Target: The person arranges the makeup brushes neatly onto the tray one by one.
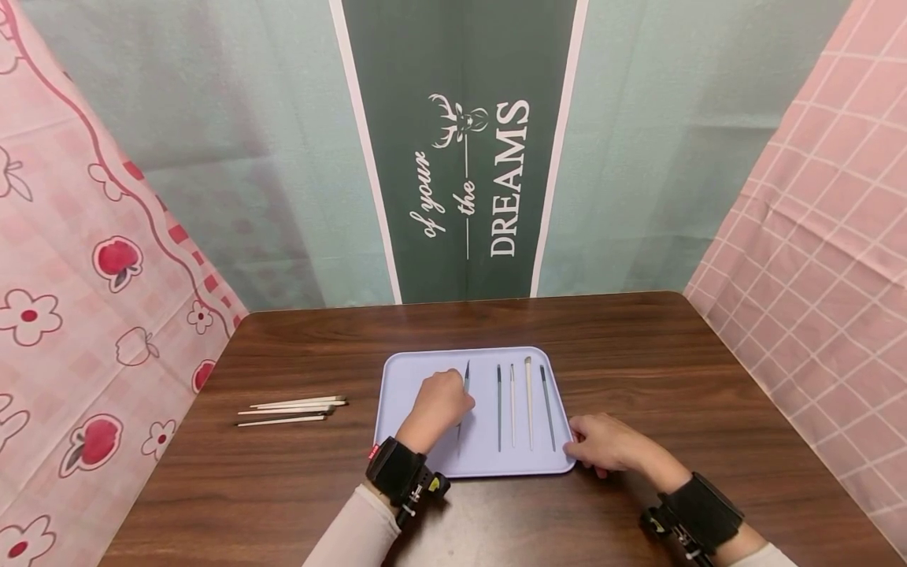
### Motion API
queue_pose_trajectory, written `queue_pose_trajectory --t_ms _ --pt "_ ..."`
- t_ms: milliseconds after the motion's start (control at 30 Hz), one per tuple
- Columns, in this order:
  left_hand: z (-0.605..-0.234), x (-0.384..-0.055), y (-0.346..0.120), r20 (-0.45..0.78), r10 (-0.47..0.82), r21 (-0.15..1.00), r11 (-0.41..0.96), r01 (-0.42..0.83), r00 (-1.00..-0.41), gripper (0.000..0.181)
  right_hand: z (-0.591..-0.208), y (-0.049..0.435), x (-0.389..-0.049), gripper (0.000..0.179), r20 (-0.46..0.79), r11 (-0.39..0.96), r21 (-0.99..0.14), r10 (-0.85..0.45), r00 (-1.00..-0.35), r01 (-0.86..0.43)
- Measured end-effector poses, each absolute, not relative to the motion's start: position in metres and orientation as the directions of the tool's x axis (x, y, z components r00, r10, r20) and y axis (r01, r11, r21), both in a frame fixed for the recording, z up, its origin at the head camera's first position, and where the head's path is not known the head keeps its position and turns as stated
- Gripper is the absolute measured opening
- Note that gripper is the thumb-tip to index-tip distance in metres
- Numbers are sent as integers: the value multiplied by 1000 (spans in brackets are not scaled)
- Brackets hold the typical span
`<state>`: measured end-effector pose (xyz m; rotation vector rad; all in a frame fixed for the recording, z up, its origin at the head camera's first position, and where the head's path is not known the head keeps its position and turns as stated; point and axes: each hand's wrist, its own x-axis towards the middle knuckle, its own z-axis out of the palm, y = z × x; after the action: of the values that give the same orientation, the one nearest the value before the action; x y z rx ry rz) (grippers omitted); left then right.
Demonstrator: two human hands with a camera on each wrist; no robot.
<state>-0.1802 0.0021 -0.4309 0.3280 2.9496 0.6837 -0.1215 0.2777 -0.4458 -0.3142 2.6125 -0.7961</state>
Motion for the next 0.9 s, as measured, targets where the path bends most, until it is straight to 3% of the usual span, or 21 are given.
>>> queue_pose_trajectory --t_ms 900 --pt "-438 -185 32 -25 248 411 886 216 -969 16 -448 278 -124 20 -318 824 -559 -314 -895 -91"
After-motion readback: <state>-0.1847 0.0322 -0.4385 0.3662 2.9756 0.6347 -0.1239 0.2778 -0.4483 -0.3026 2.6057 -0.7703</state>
